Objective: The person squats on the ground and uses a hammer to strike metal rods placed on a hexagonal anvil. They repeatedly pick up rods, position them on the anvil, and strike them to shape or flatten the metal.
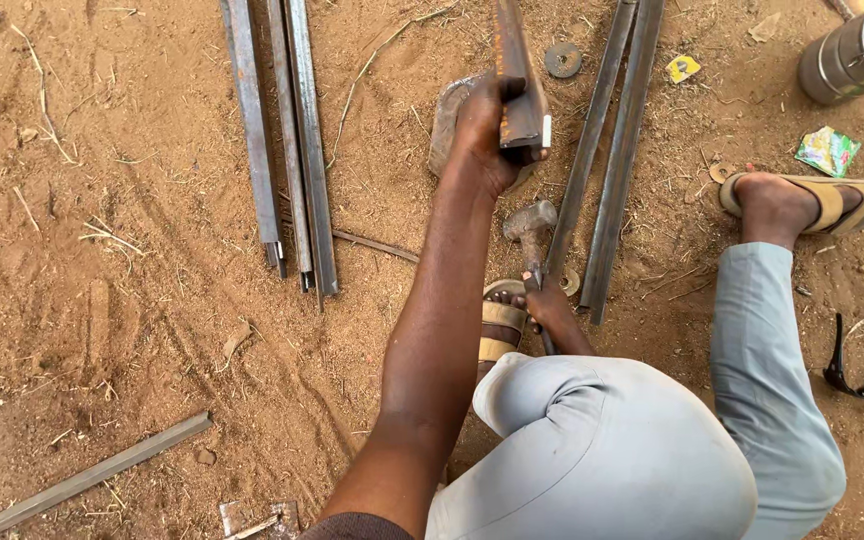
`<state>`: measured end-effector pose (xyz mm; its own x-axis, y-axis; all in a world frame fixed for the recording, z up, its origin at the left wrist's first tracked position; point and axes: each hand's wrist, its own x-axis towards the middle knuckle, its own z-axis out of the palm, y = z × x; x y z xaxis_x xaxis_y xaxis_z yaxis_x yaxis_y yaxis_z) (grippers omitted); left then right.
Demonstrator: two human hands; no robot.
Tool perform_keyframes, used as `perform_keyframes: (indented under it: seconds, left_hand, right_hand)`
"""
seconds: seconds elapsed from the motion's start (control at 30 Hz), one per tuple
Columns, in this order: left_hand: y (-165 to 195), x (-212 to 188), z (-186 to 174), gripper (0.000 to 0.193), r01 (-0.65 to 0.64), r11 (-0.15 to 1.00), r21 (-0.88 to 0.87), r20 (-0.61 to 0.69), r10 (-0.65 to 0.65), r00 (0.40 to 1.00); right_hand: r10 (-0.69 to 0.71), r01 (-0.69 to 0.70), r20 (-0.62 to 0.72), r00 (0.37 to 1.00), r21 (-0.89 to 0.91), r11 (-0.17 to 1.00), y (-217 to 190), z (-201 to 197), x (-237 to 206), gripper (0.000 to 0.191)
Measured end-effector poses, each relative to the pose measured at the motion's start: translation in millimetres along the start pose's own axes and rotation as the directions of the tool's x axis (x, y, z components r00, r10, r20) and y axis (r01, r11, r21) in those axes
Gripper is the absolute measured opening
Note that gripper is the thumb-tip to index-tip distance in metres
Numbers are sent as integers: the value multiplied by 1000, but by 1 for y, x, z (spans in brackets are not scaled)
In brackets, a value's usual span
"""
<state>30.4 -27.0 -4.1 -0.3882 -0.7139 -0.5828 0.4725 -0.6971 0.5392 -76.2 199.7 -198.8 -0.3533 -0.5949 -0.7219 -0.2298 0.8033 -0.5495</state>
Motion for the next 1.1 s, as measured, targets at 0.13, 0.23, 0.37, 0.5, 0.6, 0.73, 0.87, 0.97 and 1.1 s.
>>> perform_keyframes:
  seconds: [0.13, 0.23, 0.37, 0.5, 0.6, 0.73, 0.87, 0.97, 1.1]
  left_hand:
    - [3, -12, 4, 48, -1, 996, 92, -22, 3, 1000]
    - [0, -19, -4, 50, -3, 996, 90, 67, -4, 998]
    - [-19, -26, -39, 49, 80, 994, 74, 211, -94, 973]
    - [-63, -25, -89, 42, 148, 856, 496, -54, -139, 989]
    - [-103, -10, -127, 38, 59, 255, 965, -109, 188, 976]
    - [-142, 16, -166, 31, 44, 197, 979, -120, 389, 913]
    - [-148, 31, -171, 29, 138, 217, 966, -202, 309, 929]
    - [-137, 33, -159, 29, 200, 242, 949, -262, 258, 930]
    - [-129, 33, -150, 28, 239, 299, 924, -305, 196, 932]
  right_hand:
    - [31, -32, 27, 999, 33, 999, -5, 0, -4, 41]
    - [54, -56, 40, 998, 66, 996, -6, 0, -5, 40]
    - [4, -10, 51, 999, 124, 992, 3, -1, -2, 40]
    - [-51, 43, 64, 997, 119, 992, 16, -3, -1, 46]
    - [-77, 65, 48, 996, 204, 977, 25, -4, -7, 40]
    - [-119, 104, 69, 990, 192, 976, 9, -22, -37, 36]
    - [-487, 493, -82, 870, 118, 862, -46, -67, -78, 32]
    - [-883, 854, -248, 400, -250, 457, -110, -109, -94, 28]
    - [-915, 988, -401, 53, -110, 106, -187, -134, -76, 41]
